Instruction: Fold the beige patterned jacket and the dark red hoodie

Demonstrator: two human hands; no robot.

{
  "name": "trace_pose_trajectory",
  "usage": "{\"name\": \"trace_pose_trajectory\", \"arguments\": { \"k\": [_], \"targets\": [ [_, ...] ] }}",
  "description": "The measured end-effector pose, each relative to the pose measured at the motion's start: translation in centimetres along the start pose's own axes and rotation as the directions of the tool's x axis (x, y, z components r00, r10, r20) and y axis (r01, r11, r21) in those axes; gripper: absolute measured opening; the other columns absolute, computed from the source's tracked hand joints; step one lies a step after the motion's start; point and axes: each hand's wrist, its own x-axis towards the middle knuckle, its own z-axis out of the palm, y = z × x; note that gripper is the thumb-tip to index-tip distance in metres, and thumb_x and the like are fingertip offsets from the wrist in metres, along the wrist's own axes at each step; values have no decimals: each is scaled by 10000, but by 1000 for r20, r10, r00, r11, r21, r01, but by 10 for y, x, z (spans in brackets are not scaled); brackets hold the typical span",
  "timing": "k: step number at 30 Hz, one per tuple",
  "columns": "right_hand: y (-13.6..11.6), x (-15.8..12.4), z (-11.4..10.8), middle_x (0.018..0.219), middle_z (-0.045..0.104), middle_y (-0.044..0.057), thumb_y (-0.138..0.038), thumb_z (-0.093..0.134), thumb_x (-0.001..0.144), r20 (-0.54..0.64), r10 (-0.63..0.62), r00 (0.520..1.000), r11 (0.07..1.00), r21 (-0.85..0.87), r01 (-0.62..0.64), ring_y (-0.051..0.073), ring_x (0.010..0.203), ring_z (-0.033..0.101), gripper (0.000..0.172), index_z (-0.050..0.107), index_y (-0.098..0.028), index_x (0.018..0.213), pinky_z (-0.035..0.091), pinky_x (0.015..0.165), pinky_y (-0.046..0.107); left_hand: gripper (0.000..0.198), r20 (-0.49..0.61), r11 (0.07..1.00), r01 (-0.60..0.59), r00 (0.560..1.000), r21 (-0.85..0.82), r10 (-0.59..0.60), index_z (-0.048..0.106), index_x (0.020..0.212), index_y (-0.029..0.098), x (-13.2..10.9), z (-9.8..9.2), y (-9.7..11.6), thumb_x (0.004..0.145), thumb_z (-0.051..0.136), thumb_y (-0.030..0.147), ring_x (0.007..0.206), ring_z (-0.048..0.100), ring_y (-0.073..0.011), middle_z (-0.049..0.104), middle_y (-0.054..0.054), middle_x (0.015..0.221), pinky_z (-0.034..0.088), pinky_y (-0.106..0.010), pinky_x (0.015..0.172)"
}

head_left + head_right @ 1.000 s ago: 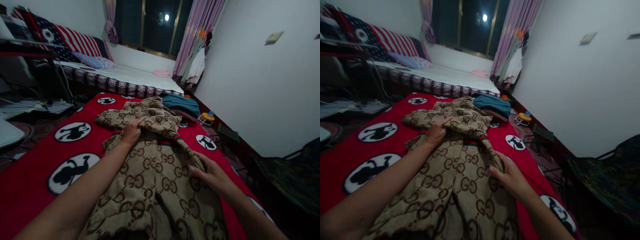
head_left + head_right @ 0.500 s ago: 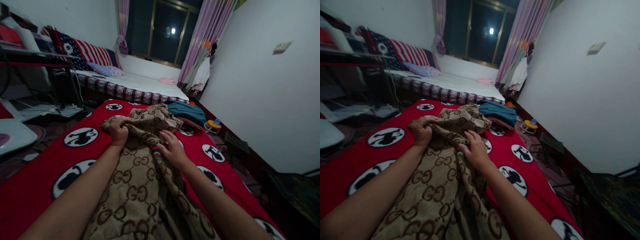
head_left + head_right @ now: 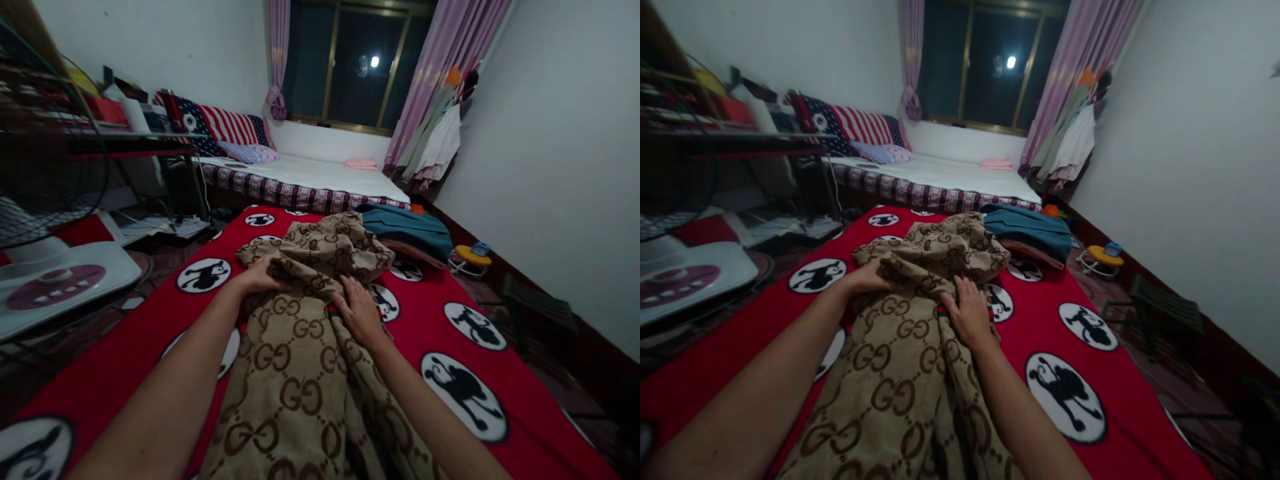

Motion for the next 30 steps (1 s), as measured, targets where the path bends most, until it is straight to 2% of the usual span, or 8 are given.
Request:
{"name": "trace_pose_trajectory", "arguments": {
  "k": [3, 7, 10, 15, 18, 21, 25, 30],
  "targets": [
    [5, 0, 3, 1465, 426, 170, -503, 375, 946, -48, -14, 999, 999, 48, 16, 281, 1384, 348, 595, 426, -142, 1417, 279, 1120, 512, 475, 73, 997, 28, 997, 71, -33, 650, 1068, 159, -6, 0, 4, 636, 691, 352, 951, 670, -281, 720, -100, 1009, 535, -393, 847],
    [10, 0, 6, 1444, 454, 170, -503, 418, 925, -98, -48, 994, 993, 105, 59, 287, 1366, 376, 572, 485, -150, 1370, 304, 1110, 511, 343, -285, 890, -48, 938, 453, 196, 645, 1057, 173, -18, -17, 28, 744, 528, 250, 995, 643, -295, 692, -112, 1026, 505, -398, 861],
    [11, -1, 6, 1400, 502, 169, -490, 422, 924, -175, -67, 982, 979, 177, 99, 279, 1334, 417, 526, 535, -155, 1314, 321, 1103, 497, 333, -328, 775, -123, 857, 620, 399, 649, 1047, 206, -29, -52, 48, 733, 548, 251, 972, 630, -271, 667, -92, 1000, 495, -360, 856],
    [5, -1, -2, 1244, 609, 138, -447, 427, 935, -285, -47, 957, 947, 292, 134, 253, 1214, 514, 404, 613, -185, 1179, 379, 1055, 448, 324, 73, 703, -267, 953, 659, 293, 723, 921, 278, -44, -118, 38, 598, 696, 297, 747, 623, -222, 679, -47, 862, 511, -304, 659],
    [-1, -2, -7, 1168, 642, 111, -398, 434, 944, -303, -82, 949, 931, 315, 181, 229, 1142, 551, 324, 647, -200, 1087, 405, 1017, 407, 436, 401, 769, -279, 916, 576, 33, 751, 886, 247, -47, -136, 26, 460, 799, 329, 550, 578, -189, 684, -29, 685, 472, -283, 498],
    [-4, -3, -9, 1139, 653, 95, -374, 442, 945, -310, -100, 946, 924, 324, 204, 218, 1115, 561, 294, 658, -204, 1048, 410, 998, 390, 445, 465, 837, -255, 885, 483, 1, 753, 906, 225, -35, -124, 36, 528, 791, 457, 636, 640, -208, 723, -46, 766, 526, -317, 587],
    [-6, -5, -12, 1111, 658, 85, -370, 428, 949, -310, -73, 948, 917, 354, 186, 213, 1091, 571, 287, 652, -215, 1039, 419, 981, 375, 438, 54, 907, -179, 984, 382, 171, 692, 1116, 217, 6, -63, 61, 752, 607, 445, 1074, 623, -266, 693, -70, 1146, 477, -386, 948],
    [-5, -7, -15, 1052, 670, 92, -371, 437, 939, -314, 23, 949, 893, 434, 122, 214, 1032, 589, 287, 643, -192, 1031, 438, 934, 362, 475, -109, 996, 85, 991, 35, -81, 683, 1114, 177, 49, 11, 51, 770, 557, 480, 1136, 598, -290, 687, -109, 1167, 450, -404, 989]
  ]
}}
